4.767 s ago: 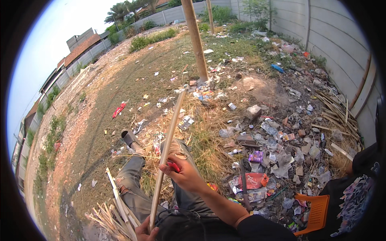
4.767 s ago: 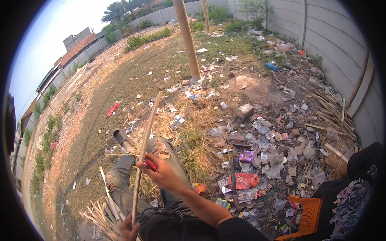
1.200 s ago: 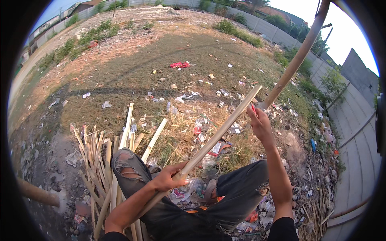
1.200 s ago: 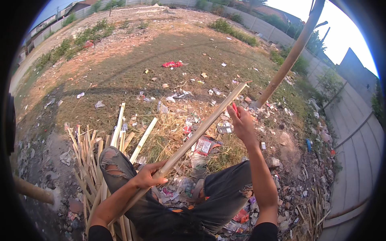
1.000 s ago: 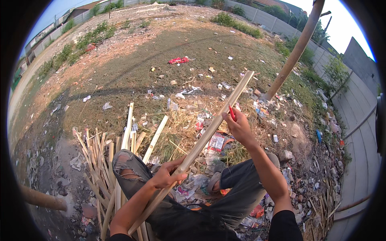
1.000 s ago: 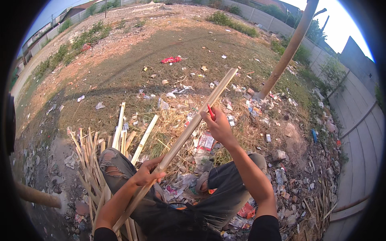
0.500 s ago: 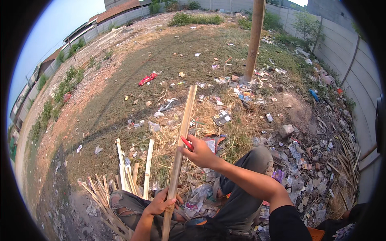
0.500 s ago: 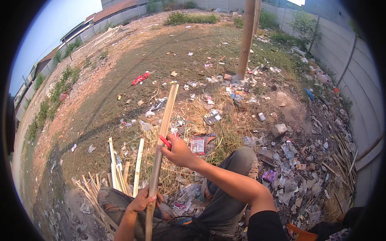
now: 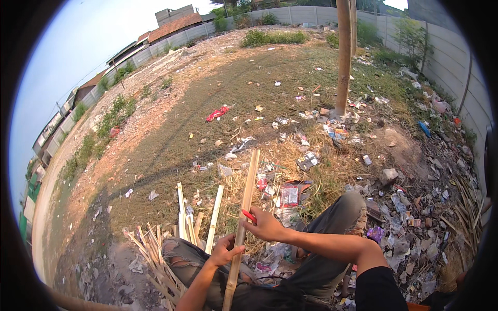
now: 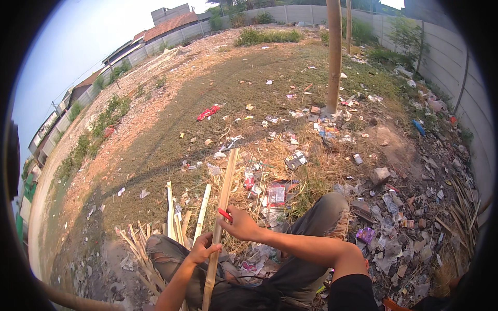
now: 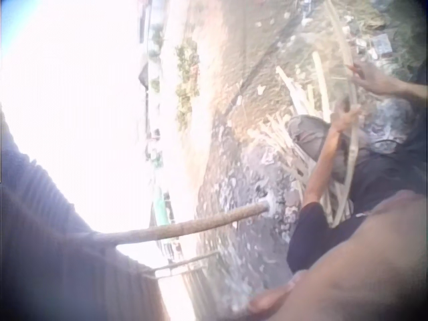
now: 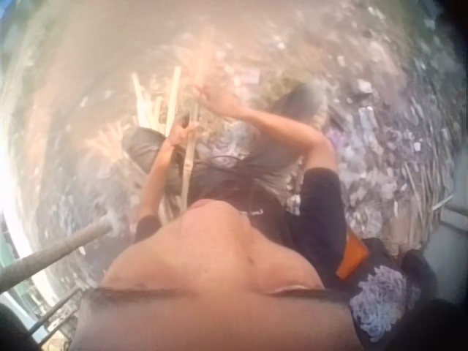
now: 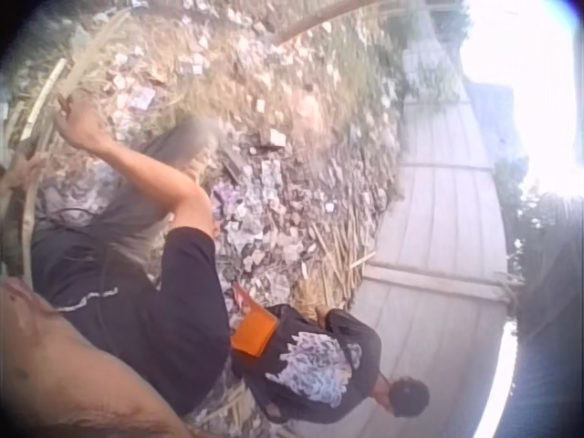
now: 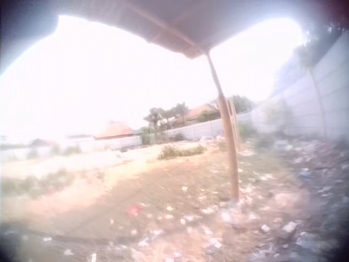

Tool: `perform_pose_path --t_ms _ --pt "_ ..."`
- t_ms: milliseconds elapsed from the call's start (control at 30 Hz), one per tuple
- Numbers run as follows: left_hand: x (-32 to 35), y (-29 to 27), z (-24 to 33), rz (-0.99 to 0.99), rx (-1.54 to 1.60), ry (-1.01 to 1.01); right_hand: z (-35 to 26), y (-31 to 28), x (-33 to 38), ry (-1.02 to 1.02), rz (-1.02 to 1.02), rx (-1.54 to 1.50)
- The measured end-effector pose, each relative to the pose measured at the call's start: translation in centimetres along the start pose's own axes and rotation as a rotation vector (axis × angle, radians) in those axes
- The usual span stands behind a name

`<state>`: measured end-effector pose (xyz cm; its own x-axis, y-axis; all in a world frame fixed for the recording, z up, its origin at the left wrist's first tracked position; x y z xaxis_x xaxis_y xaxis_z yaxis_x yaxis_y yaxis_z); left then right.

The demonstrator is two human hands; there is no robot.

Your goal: The person sits on the ground and uses a red utility knife to sharpen the ends of long bamboo sticks. They hold each stick with one hand and carefully shave the wood to create a pointed tip, occasionally rotating the stick to work on different sides.

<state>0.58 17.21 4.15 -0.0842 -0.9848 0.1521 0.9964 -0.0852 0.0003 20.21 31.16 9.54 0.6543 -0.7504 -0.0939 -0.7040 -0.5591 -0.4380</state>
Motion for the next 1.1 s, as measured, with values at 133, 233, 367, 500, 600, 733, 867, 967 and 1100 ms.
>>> perform_pose_path --t_ms 133,233,367,500,600,733,867,967,1100 --pt "0.1 -0.4 -0.6 0.03 -0.052 0.065 -0.5 0.3 0.6 -0.011 -0.001 -0.025" --pt "-0.1 -0.5 -0.6 0.028 -0.066 0.087 -0.1 0.3 0.2 -0.039 0.007 -0.012" --pt "0.0 -0.4 -0.9 0.007 -0.053 0.051 0.3 0.4 0.0 -0.051 0.0 0.03" --pt "0.4 -0.2 -0.7 -0.013 -0.059 0.015 -0.4 0.1 -0.1 -0.016 -0.006 0.027" --pt "-0.2 0.0 -0.3 -0.012 -0.036 0.008 -0.1 0.2 -0.2 0.038 -0.035 0.021" --pt "-0.2 0.2 -0.4 0.002 -0.034 0.027 0.6 0.6 -0.4 0.02 -0.021 0.046" --pt "-0.1 0.0 0.1 0.0 -0.041 0.011 0.7 0.7 -0.7 0.046 -0.037 0.043" --pt "0.0 0.2 0.5 0.003 -0.045 0.022 0.4 0.7 -0.7 0.047 -0.047 0.034" --pt "0.0 0.4 1.0 0.004 -0.048 0.004 0.5 0.7 -0.6 0.032 -0.041 0.052"
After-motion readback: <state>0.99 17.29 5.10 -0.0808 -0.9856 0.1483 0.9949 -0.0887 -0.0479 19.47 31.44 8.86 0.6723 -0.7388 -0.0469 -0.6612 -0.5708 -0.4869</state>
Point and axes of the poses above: each hand's wrist, its own x-axis away from the middle knuckle, its own y-axis out of the palm, z = x × y, the point moved 1 cm from there along -x, towards the middle knuckle, and after that the axes turned 2 degrees about y, right-handed, at the moved point
